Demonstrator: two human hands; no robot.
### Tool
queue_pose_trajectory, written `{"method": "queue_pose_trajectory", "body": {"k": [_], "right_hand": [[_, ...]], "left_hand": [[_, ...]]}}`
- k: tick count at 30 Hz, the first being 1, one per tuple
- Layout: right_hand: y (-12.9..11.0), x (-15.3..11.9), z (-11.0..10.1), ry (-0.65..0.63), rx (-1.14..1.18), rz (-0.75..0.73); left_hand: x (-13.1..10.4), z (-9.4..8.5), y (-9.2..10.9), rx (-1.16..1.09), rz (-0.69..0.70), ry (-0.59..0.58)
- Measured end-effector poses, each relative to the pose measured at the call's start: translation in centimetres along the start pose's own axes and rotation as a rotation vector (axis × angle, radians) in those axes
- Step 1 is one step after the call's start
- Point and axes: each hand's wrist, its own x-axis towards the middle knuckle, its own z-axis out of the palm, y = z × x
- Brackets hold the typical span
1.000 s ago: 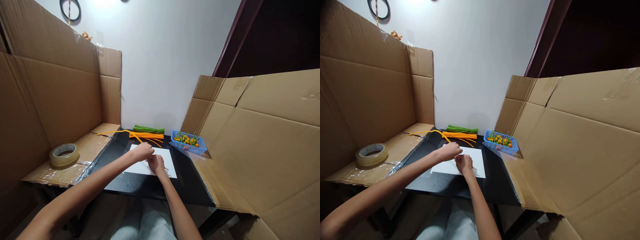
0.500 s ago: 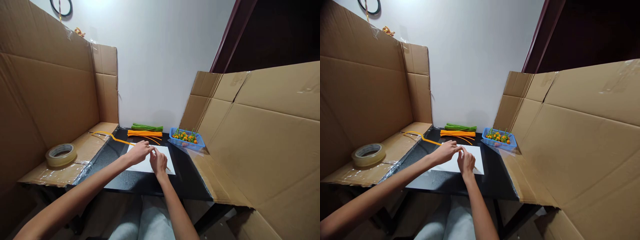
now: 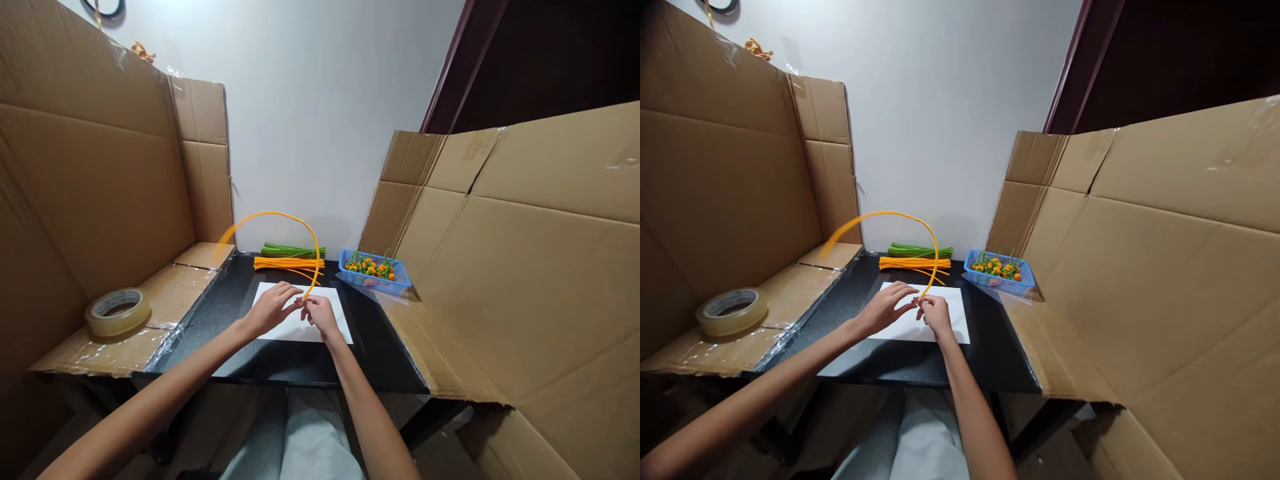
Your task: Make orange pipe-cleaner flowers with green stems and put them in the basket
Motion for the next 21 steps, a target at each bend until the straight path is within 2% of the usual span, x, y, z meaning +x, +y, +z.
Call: {"method": "queue_pose_trajectory", "body": {"k": [3,6,9,13,17,19,21], "right_hand": [[-0.5,0.9,-0.2,-0.055,-0.020,0.030],[-1.0,2.4,-0.6,-0.128,0.017,0.111],[-1.1,4.2,-1.1,-0.207,0.035,0.157],[-0.4,6.1,-1.5,-0.310,-0.006,0.208],[0.7,6.9,-1.4,-0.407,-0.072,0.194],[1.2,6.8,-1.2,-0.408,-0.066,0.150],[1.4,6.7,-0.9,-0.306,-0.015,0.104]], "left_hand": [[0.7,1.2,-1.2,-0.188,-0.114,-0.043],[0.7,2.4,-2.7,-0.269,-0.165,0.032],[0.2,3.7,-4.0,-0.212,-0.095,0.117],[-0.5,5.2,-5.4,-0.135,-0.002,0.164],[-1.2,5.9,-6.1,-0.048,0.017,0.148],[-1.4,6.0,-6.3,-0.019,0.032,0.122],[-1.5,5.8,-6.3,0.001,0.052,0.154]]}}
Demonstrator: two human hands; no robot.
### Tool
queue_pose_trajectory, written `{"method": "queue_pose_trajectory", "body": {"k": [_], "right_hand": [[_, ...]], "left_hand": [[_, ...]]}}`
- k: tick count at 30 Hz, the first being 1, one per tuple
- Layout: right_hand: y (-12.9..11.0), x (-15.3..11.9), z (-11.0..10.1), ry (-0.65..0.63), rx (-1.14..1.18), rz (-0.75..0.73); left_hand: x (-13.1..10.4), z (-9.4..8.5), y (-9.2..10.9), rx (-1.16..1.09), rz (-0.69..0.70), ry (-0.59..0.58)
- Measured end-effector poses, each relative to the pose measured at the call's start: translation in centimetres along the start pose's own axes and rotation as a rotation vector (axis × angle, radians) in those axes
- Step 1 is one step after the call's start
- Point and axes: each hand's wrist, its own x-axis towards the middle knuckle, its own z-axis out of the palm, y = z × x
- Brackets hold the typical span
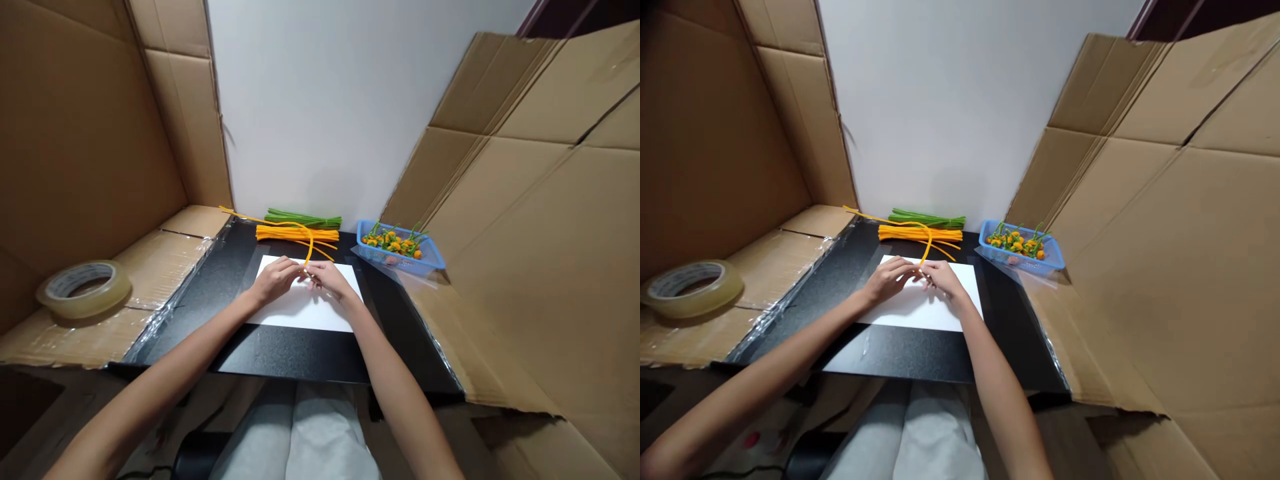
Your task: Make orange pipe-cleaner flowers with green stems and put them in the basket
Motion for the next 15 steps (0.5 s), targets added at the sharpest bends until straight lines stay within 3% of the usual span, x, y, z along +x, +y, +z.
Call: {"method": "queue_pose_trajectory", "body": {"k": [3,7,15], "right_hand": [[0.1,0.0,0.4,0.198,0.059,-0.086],[0.2,-0.1,0.8,0.364,-0.067,-0.285],[0.5,-1.1,2.7,0.435,-0.380,-0.522]], "left_hand": [[0.1,-0.2,0.0,0.019,0.026,0.001],[0.1,-0.1,0.0,0.062,0.039,-0.071],[-0.3,0.6,-0.3,0.157,-0.212,-0.083]]}}
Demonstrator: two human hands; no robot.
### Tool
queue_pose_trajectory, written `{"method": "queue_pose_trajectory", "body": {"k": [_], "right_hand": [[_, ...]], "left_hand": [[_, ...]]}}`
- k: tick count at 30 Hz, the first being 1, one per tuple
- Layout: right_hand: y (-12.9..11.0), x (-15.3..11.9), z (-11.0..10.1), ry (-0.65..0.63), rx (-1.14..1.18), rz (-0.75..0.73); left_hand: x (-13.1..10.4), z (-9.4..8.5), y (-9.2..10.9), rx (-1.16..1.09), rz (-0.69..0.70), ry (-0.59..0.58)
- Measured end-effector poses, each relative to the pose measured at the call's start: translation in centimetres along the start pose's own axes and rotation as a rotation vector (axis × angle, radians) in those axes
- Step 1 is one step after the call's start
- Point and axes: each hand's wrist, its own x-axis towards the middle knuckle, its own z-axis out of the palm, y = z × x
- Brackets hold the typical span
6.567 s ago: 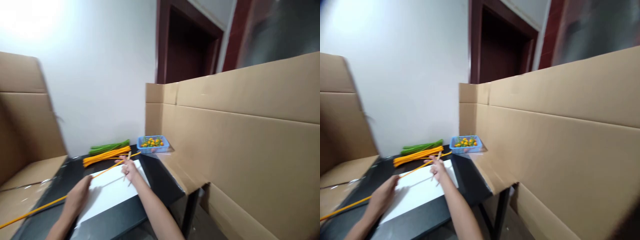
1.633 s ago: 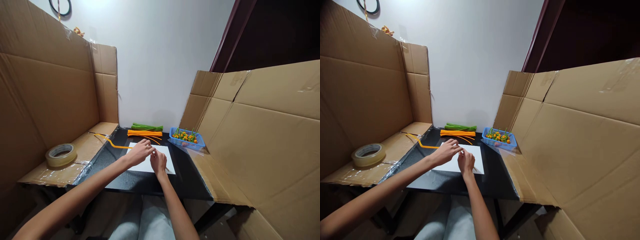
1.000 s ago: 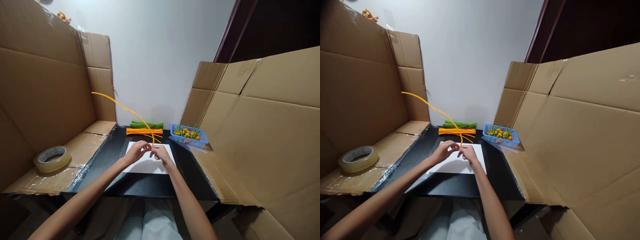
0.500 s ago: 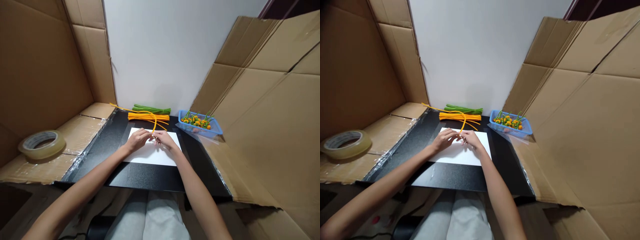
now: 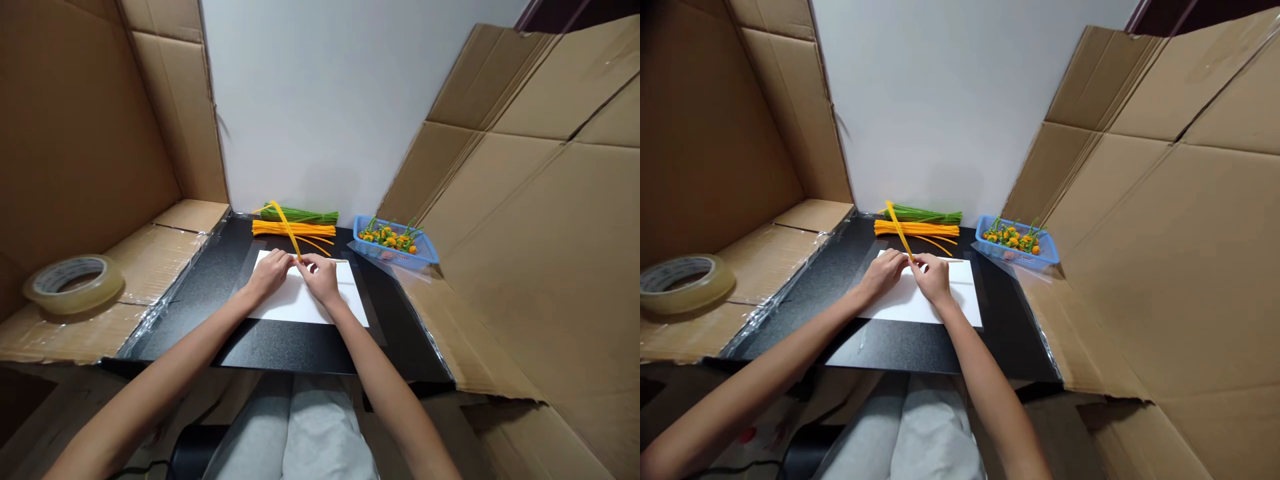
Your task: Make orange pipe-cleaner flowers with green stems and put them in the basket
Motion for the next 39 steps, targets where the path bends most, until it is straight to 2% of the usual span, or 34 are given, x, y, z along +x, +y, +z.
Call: {"method": "queue_pose_trajectory", "body": {"k": [2,5,9,11,14,18,22,27,35,39], "right_hand": [[-0.1,-0.2,0.1,-0.005,0.002,-0.037],[-0.1,-0.3,0.1,-0.004,0.075,-0.016],[0.1,-0.3,0.3,-0.028,0.240,0.054],[0.1,-0.3,0.6,-0.033,0.355,0.113],[0.2,-0.2,0.9,-0.026,0.584,0.289],[0.5,0.1,0.6,-0.023,0.832,0.520],[0.5,0.5,-0.1,-0.035,0.880,0.602],[0.5,0.6,-0.6,-0.040,0.834,0.645],[0.7,0.4,-1.1,-0.129,0.764,0.701],[0.7,0.3,-1.1,-0.122,0.754,0.691]], "left_hand": [[0.0,0.1,0.0,-0.055,-0.110,0.034],[0.0,0.3,0.5,-0.235,-0.330,0.092],[0.1,0.6,1.3,-0.692,-0.697,0.179],[0.2,0.8,1.7,-0.963,-0.834,0.223],[0.4,1.0,1.9,-1.197,-0.906,0.230],[0.5,1.0,2.2,-1.446,-0.977,0.132],[0.7,0.6,2.3,-1.496,-0.949,0.064],[1.1,-0.4,2.0,-1.353,-0.761,-0.026],[1.0,-2.6,2.0,-0.875,-0.448,0.012],[0.9,-2.7,2.4,-0.836,-0.457,0.017]]}}
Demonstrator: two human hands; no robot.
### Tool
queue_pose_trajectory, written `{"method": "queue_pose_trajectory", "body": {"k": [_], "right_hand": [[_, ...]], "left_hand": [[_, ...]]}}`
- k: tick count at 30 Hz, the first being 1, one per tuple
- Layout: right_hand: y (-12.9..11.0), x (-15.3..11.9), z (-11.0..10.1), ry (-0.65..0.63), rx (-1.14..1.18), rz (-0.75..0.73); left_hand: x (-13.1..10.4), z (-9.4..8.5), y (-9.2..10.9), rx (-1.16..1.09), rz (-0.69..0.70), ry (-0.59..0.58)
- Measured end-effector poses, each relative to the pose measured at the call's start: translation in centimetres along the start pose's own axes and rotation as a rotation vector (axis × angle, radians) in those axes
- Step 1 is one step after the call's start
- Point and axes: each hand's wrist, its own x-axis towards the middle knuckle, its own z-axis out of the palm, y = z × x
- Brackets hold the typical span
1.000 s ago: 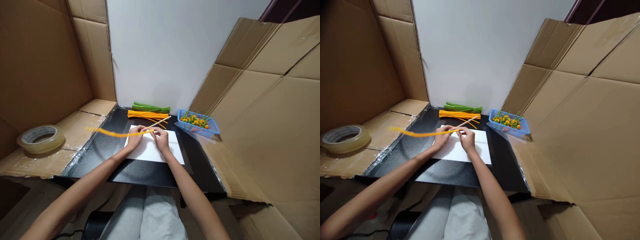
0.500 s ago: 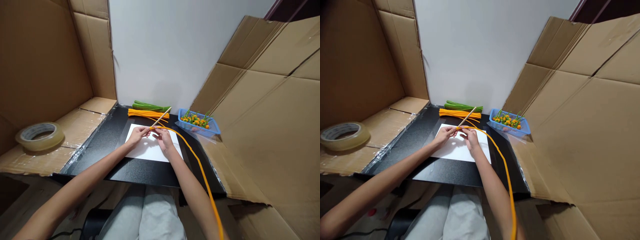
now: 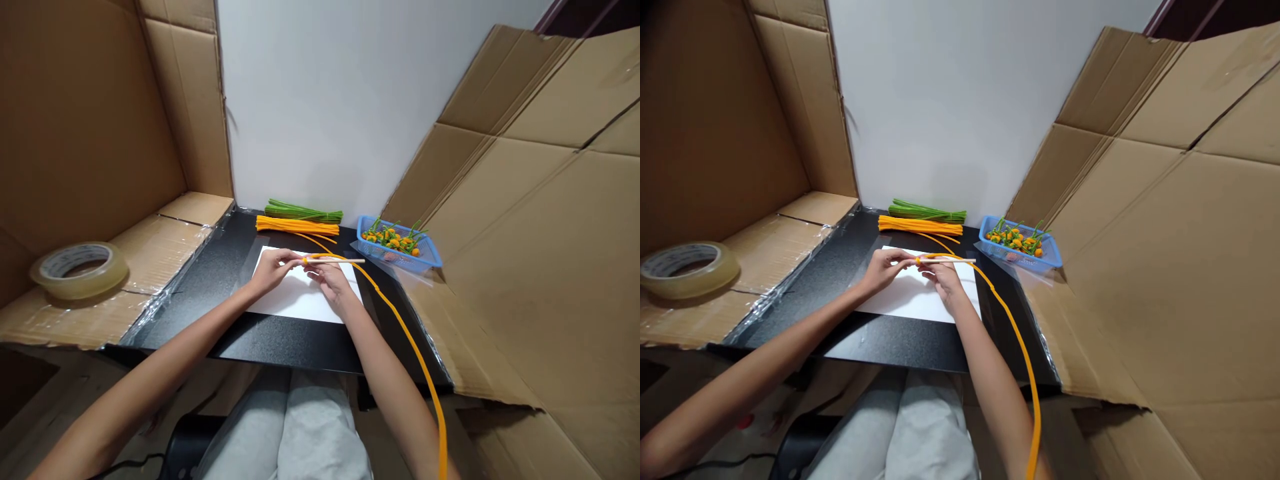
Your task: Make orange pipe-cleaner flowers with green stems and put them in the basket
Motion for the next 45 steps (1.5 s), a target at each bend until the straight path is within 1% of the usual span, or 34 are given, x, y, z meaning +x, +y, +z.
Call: {"method": "queue_pose_trajectory", "body": {"k": [4,8,9,14,17,22,25,30,33,36,39,41,45], "right_hand": [[0.1,0.0,0.1,0.012,0.005,-0.011],[-0.1,-0.1,0.6,-0.044,0.071,-0.006],[-0.1,-0.1,0.7,-0.050,0.082,-0.008],[0.3,0.1,0.7,0.019,0.086,-0.004],[0.4,0.1,0.6,0.016,0.078,0.018],[0.4,0.0,0.6,0.015,0.026,0.007],[0.5,0.0,0.5,0.000,0.019,-0.002],[0.7,0.2,0.0,-0.033,-0.062,-0.032],[0.8,0.3,-0.2,-0.048,-0.113,-0.025],[1.0,0.4,-0.1,-0.025,-0.182,-0.091],[1.0,0.4,0.0,-0.020,-0.263,-0.212],[0.8,0.4,0.1,-0.025,-0.301,-0.271],[0.4,0.3,0.2,-0.009,-0.302,-0.301]], "left_hand": [[-0.3,0.5,-0.4,-0.006,-0.034,0.048],[-0.4,0.8,-1.0,0.044,-0.072,0.177],[-0.4,0.9,-1.1,0.042,-0.086,0.194],[-0.8,1.4,-1.1,-0.035,-0.117,0.144],[-1.0,1.7,-1.1,-0.085,-0.139,0.154],[-0.8,2.0,-1.2,-0.169,-0.206,0.164],[-0.7,2.2,-1.4,-0.283,-0.295,0.144],[-0.6,2.5,-1.9,-0.516,-0.500,0.129],[-0.6,2.5,-2.2,-0.590,-0.563,0.121],[-0.7,2.5,-2.3,-0.638,-0.623,0.099],[-0.8,2.5,-2.2,-0.641,-0.643,0.075],[-0.7,2.5,-2.0,-0.624,-0.633,0.071],[-0.5,2.4,-1.5,-0.598,-0.566,0.051]]}}
